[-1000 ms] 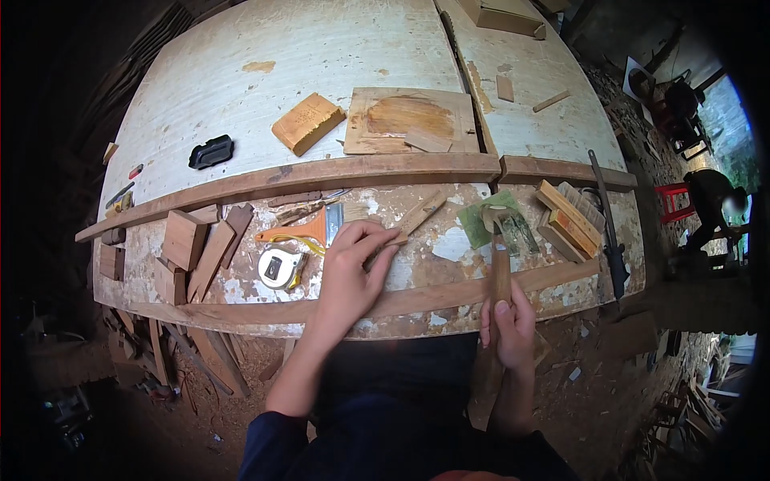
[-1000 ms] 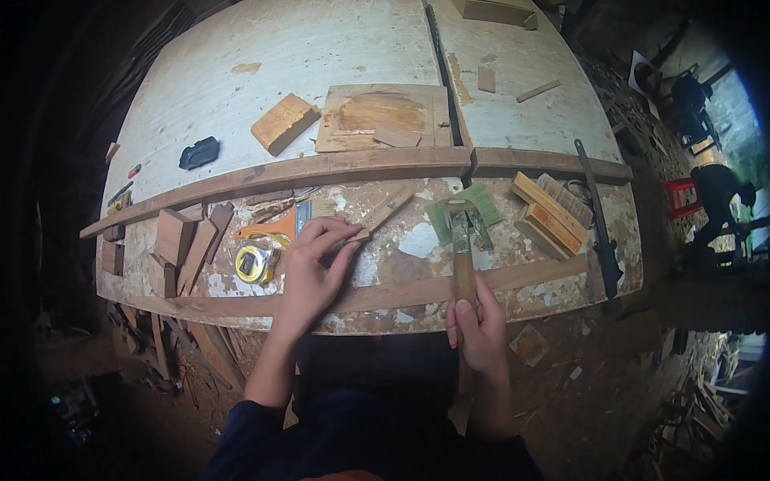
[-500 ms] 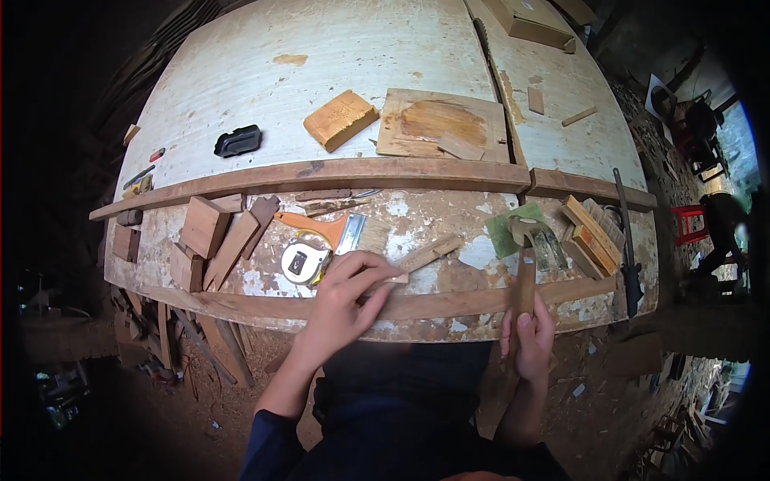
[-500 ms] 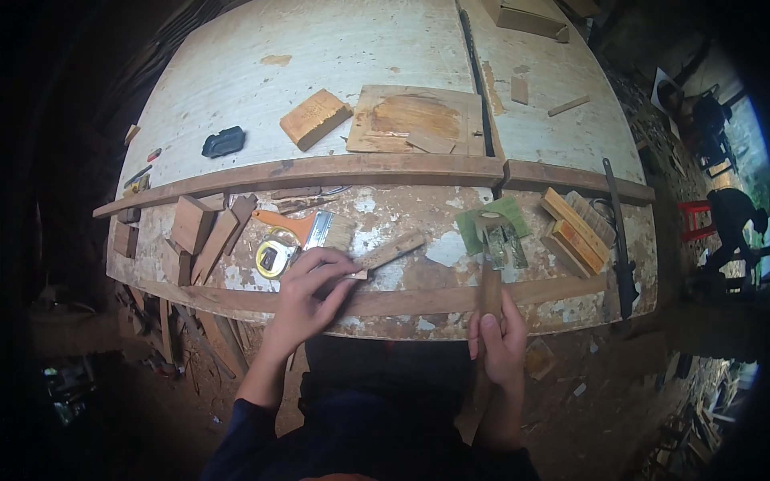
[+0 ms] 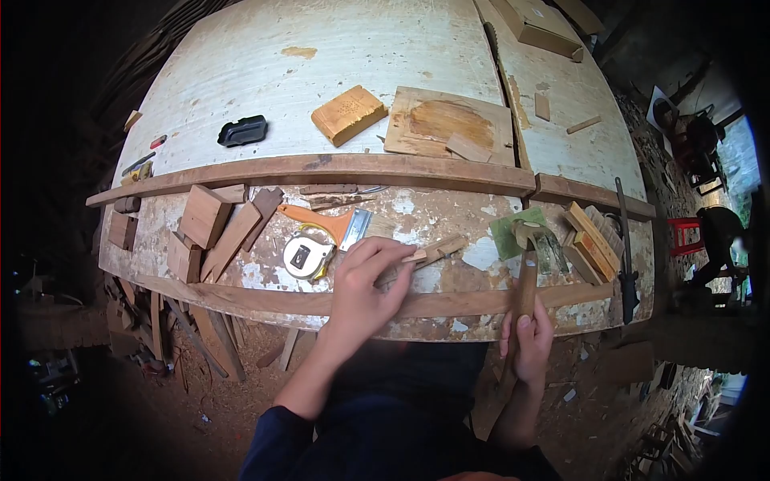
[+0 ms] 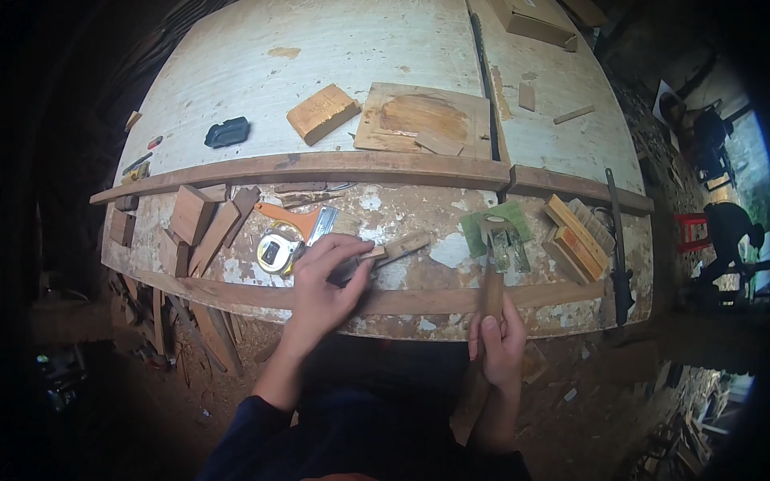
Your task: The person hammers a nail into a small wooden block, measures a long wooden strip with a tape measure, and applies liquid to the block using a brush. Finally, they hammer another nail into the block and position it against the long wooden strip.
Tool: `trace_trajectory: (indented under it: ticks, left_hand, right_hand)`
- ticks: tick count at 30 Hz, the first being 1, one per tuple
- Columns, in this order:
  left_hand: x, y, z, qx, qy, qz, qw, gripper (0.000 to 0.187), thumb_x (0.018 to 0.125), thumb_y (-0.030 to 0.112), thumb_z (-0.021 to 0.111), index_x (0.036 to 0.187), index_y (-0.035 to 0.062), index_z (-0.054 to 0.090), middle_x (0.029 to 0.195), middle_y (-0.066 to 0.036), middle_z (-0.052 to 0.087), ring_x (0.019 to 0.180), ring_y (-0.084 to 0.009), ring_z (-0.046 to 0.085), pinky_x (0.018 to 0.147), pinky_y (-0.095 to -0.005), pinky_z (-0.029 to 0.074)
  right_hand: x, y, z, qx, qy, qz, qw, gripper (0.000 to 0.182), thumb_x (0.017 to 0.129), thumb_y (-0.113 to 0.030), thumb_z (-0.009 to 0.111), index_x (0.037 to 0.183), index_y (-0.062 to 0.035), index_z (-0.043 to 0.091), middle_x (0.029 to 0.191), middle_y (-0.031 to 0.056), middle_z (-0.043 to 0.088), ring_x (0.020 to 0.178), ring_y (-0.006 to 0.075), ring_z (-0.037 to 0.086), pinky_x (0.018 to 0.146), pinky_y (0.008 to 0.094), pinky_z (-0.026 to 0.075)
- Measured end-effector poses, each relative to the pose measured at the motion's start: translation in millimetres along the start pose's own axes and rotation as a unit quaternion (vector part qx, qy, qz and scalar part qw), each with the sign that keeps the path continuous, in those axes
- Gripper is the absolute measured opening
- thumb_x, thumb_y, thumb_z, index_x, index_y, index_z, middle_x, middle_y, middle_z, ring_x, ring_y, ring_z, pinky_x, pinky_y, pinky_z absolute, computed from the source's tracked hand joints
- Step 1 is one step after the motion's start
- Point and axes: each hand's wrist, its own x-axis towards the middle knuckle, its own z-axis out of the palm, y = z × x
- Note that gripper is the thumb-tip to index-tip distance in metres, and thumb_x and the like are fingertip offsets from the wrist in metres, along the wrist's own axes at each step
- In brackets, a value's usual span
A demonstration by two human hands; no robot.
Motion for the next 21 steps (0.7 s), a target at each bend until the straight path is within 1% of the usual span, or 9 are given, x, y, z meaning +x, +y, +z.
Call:
trace_trajectory:
  ticks: [2,6,9,12,13,16,17,21]
  left_hand:
    - [-4.1,-2.5,-10.9,0.008,0.001,-0.010,1.000,0.022,0.086,-0.004,0.078,0.107,0.0001,0.079,0.101,-0.014,0.076,0.094,-0.0257,0.074,0.083,-0.0336,0.057]
    - [-15.5,-6.7,-19.5,-0.023,0.017,0.003,1.000,0.026,0.082,-0.006,0.081,0.107,-0.0005,0.080,0.101,-0.013,0.076,0.092,-0.0234,0.074,0.081,-0.0322,0.057]
    - [-19.1,-8.6,-16.9,0.003,0.011,0.018,1.000,0.026,0.081,-0.006,0.083,0.106,0.0000,0.080,0.101,-0.012,0.076,0.091,-0.0241,0.074,0.079,-0.0327,0.058]
    - [-15.8,-12.1,-6.0,0.048,0.011,0.081,0.995,0.026,0.080,-0.005,0.083,0.105,0.0009,0.080,0.101,-0.012,0.076,0.090,-0.0260,0.074,0.077,-0.0342,0.058]
    - [-12.8,-9.7,-1.9,0.055,0.018,0.080,0.995,0.026,0.080,-0.004,0.083,0.105,0.0019,0.080,0.100,-0.011,0.075,0.089,-0.0281,0.074,0.076,-0.0358,0.058]
    - [-5.0,-6.7,8.7,0.075,0.012,0.069,0.995,0.027,0.080,-0.004,0.083,0.106,0.0026,0.080,0.099,-0.011,0.075,0.088,-0.0284,0.074,0.075,-0.0364,0.058]
    - [-0.4,-7.6,12.9,0.068,0.015,0.078,0.995,0.025,0.082,-0.003,0.082,0.106,0.0026,0.079,0.099,-0.011,0.074,0.087,-0.0292,0.074,0.074,-0.0367,0.059]
    - [6.3,-3.8,20.3,0.019,0.016,0.047,0.999,0.023,0.085,-0.003,0.080,0.107,0.0014,0.079,0.099,-0.013,0.075,0.088,-0.0276,0.075,0.076,-0.0342,0.059]
  right_hand:
    - [0.9,-0.8,1.2,-0.002,0.000,-0.001,1.000,0.069,0.111,-0.045,0.054,0.158,0.0044,0.041,0.072,0.0032,0.054,0.047,0.0075,0.047,0.045,0.0223,0.039]
    - [0.2,-0.7,2.0,-0.004,0.004,0.009,1.000,0.070,0.111,-0.045,0.055,0.158,0.0048,0.041,0.072,0.0031,0.054,0.048,0.0073,0.046,0.045,0.0221,0.038]
    - [-0.4,-0.2,1.4,0.040,-0.005,0.008,0.999,0.055,0.112,-0.027,0.052,0.155,0.0061,0.041,0.076,0.0051,0.057,0.053,0.0079,0.048,0.047,0.0216,0.039]
    - [-0.2,-0.9,2.8,0.038,-0.001,0.006,0.999,0.056,0.112,-0.027,0.053,0.155,0.0054,0.041,0.076,0.0049,0.057,0.053,0.0077,0.048,0.047,0.0214,0.038]
    - [0.2,0.7,2.6,0.037,0.001,0.003,0.999,0.056,0.112,-0.028,0.053,0.155,0.0052,0.042,0.075,0.0046,0.057,0.052,0.0075,0.048,0.046,0.0211,0.038]
    - [0.9,-3.1,6.0,0.029,-0.002,-0.001,1.000,0.057,0.112,-0.027,0.053,0.156,0.0059,0.041,0.074,0.0046,0.056,0.052,0.0074,0.047,0.046,0.0211,0.038]
    - [0.2,-3.0,7.0,0.030,-0.002,0.000,1.000,0.057,0.112,-0.027,0.053,0.157,0.0060,0.040,0.074,0.0046,0.056,0.052,0.0075,0.047,0.047,0.0211,0.038]
    - [0.1,-3.7,7.9,0.024,0.000,-0.003,1.000,0.057,0.112,-0.026,0.052,0.158,0.0061,0.039,0.074,0.0048,0.056,0.053,0.0077,0.047,0.047,0.0212,0.038]
